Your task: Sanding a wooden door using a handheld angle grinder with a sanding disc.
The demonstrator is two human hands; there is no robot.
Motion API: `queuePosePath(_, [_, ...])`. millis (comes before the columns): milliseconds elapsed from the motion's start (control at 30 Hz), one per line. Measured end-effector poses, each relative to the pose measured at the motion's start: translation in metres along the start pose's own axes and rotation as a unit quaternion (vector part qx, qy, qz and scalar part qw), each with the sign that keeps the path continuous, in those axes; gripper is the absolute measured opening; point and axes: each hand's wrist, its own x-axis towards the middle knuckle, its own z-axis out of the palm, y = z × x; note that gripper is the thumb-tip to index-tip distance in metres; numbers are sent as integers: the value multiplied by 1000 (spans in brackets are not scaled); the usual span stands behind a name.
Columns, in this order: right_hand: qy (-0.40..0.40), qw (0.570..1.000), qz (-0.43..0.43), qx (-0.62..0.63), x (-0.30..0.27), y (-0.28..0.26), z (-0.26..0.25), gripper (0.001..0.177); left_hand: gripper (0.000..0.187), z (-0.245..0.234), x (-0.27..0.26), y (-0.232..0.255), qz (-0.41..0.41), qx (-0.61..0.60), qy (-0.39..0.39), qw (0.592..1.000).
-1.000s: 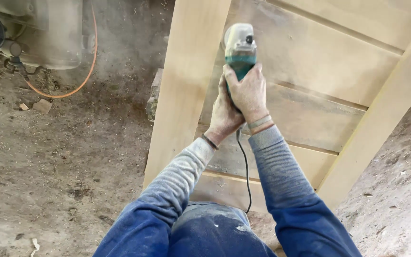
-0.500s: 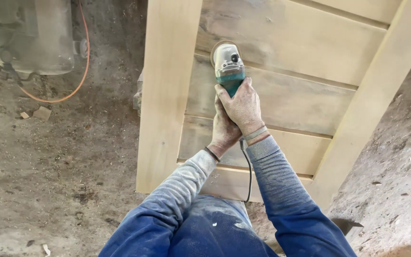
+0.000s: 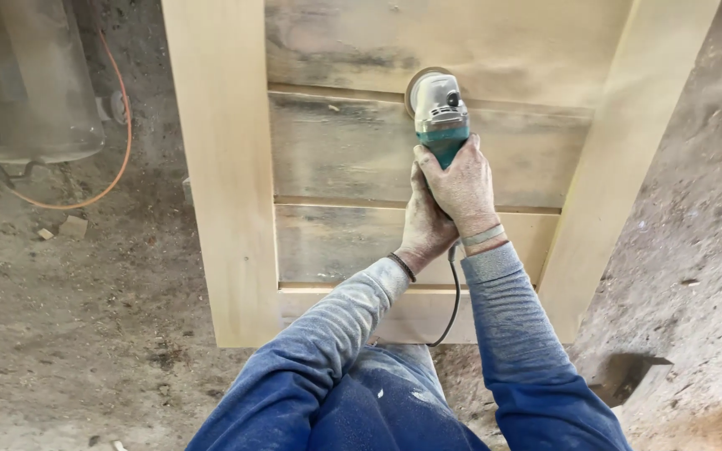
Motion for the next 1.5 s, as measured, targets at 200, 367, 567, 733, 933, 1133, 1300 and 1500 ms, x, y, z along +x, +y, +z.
queuePosePath(200, [25, 999, 33, 28, 5, 45, -30, 70, 122, 40, 4, 14, -27, 29, -40, 998])
queuePosePath(367, [53, 997, 48, 37, 6, 78, -50, 69, 124, 71, 6, 21, -44, 46, -74, 995])
queuePosePath(567, [106, 987, 88, 86, 12, 115, -60, 67, 131, 92, 25, 18, -45, 109, -139, 983])
queuePosePath(733, [162, 970, 106, 150, 50, 140, -61, 77, 136, 102, 71, 24, 17, 142, -201, 969])
queuePosePath(933, [221, 959, 64, 166, 138, 151, -84, 80, 137, 139, 156, 24, 73, 189, -219, 955])
queuePosePath(1133, [162, 969, 33, 183, 171, 154, -83, 62, 128, 144, 179, 36, 94, 196, -201, 955])
queuePosePath(1300, [182, 966, 57, 173, 115, 149, -89, 75, 130, 141, 132, 35, 47, 202, -213, 955])
queuePosePath(1500, [179, 965, 117, 154, 47, 155, -74, 77, 133, 124, 74, 33, 26, 162, -225, 960])
